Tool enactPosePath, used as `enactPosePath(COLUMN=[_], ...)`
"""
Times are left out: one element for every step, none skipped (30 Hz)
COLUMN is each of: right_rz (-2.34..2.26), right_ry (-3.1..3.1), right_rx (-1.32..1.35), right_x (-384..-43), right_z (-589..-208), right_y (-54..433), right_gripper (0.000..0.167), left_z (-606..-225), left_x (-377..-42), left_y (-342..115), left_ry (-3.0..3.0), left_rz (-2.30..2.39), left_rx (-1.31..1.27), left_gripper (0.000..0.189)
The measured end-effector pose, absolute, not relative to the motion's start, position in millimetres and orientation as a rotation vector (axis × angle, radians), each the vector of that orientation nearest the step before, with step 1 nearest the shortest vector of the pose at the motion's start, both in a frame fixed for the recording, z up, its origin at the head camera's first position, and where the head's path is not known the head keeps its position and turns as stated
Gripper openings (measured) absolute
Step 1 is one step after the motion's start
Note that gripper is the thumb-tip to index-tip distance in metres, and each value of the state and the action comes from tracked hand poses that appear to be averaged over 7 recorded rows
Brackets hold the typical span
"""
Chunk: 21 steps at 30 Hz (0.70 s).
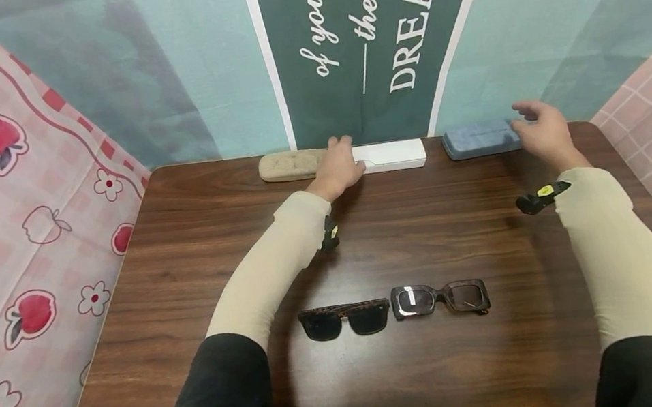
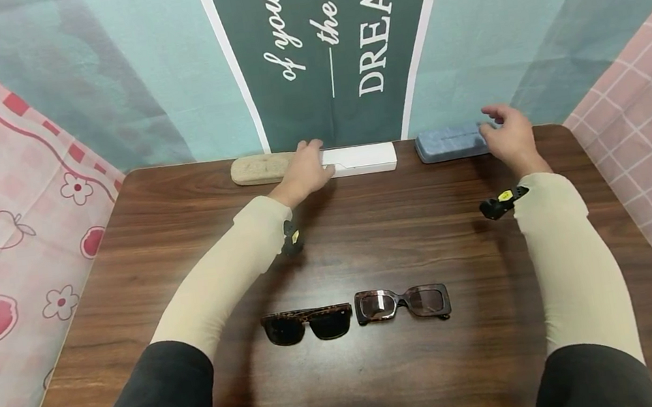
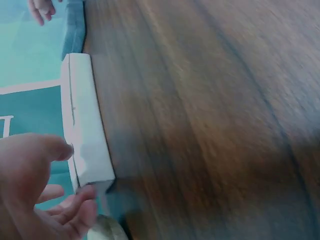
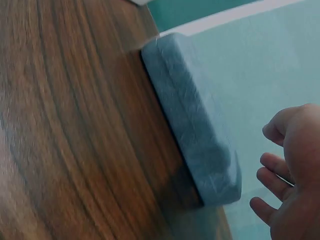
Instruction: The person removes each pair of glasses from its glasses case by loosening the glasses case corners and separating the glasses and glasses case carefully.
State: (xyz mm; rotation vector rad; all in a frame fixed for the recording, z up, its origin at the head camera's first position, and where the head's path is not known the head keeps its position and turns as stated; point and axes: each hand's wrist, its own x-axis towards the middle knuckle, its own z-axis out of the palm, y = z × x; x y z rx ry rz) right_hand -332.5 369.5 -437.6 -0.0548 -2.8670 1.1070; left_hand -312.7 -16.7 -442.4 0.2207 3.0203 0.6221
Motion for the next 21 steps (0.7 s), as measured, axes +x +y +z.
enactPosePath(right_rz=[1.114, 1.118, 1.130, 1.142, 1.154, 1.164, 1.175, 1.185, 1.198, 1.206, 1.207, 1.207, 1.209, 1.212, 1.222, 1.234, 1.246, 1.260, 1.273, 1.280, 1.283], right_ry=[-2.874, -2.880, -2.887, -2.891, -2.897, -2.903, -2.905, -2.907, -2.907, -2.908, -2.910, -2.914, -2.916, -2.916, -2.914, -2.912, -2.909, -2.909, -2.905, -2.902, -2.903], right_rx=[-0.061, -0.058, -0.054, -0.045, -0.039, -0.033, -0.034, -0.037, -0.042, -0.043, -0.050, -0.059, -0.069, -0.074, -0.082, -0.086, -0.092, -0.099, -0.101, -0.108, -0.119], right_x=[-332, -332, -332, -331, -331, -331, -330, -330, -329, -328, -328, -328, -328, -328, -328, -328, -328, -329, -329, -329, -330], right_z=[-439, -440, -441, -442, -443, -444, -445, -446, -447, -448, -449, -450, -451, -452, -452, -453, -454, -455, -456, -457, -458], right_y=[372, 373, 374, 375, 376, 377, 378, 379, 379, 380, 381, 382, 382, 383, 383, 383, 384, 384, 385, 385, 386], right_gripper=[0.059, 0.060, 0.062, 0.063, 0.065, 0.066, 0.067, 0.068, 0.069, 0.070, 0.070, 0.071, 0.071, 0.071, 0.072, 0.072, 0.072, 0.073, 0.073, 0.073, 0.073], left_z=[-439, -436, -433, -431, -428, -426, -425, -424, -423, -422, -421, -421, -420, -420, -420, -420, -420, -420, -420, -420, -420], left_x=[-312, -311, -311, -312, -312, -312, -312, -313, -313, -313, -314, -315, -315, -316, -317, -317, -317, -317, -317, -316, -315], left_y=[-15, -13, -11, -8, -5, -1, 3, 9, 14, 20, 26, 32, 38, 44, 51, 57, 63, 69, 75, 80, 85], left_ry=[3.033, 3.048, 3.059, 3.066, 3.072, 3.075, 3.075, 3.072, 3.066, 3.056, 3.048, 3.037, 3.028, 3.017, 3.003, 2.985, 2.966, 2.942, 2.911, 2.877, 2.831], left_rz=[0.655, 0.687, 0.727, 0.767, 0.797, 0.825, 0.848, 0.868, 0.887, 0.902, 0.912, 0.925, 0.947, 0.959, 0.977, 0.992, 1.007, 1.032, 1.056, 1.073, 1.103], left_rx=[0.216, 0.215, 0.214, 0.216, 0.221, 0.231, 0.245, 0.263, 0.286, 0.314, 0.343, 0.375, 0.410, 0.444, 0.477, 0.506, 0.528, 0.547, 0.560, 0.571, 0.572], left_gripper=[0.058, 0.055, 0.053, 0.052, 0.050, 0.049, 0.048, 0.047, 0.047, 0.047, 0.047, 0.047, 0.047, 0.047, 0.048, 0.048, 0.049, 0.050, 0.051, 0.053, 0.055])
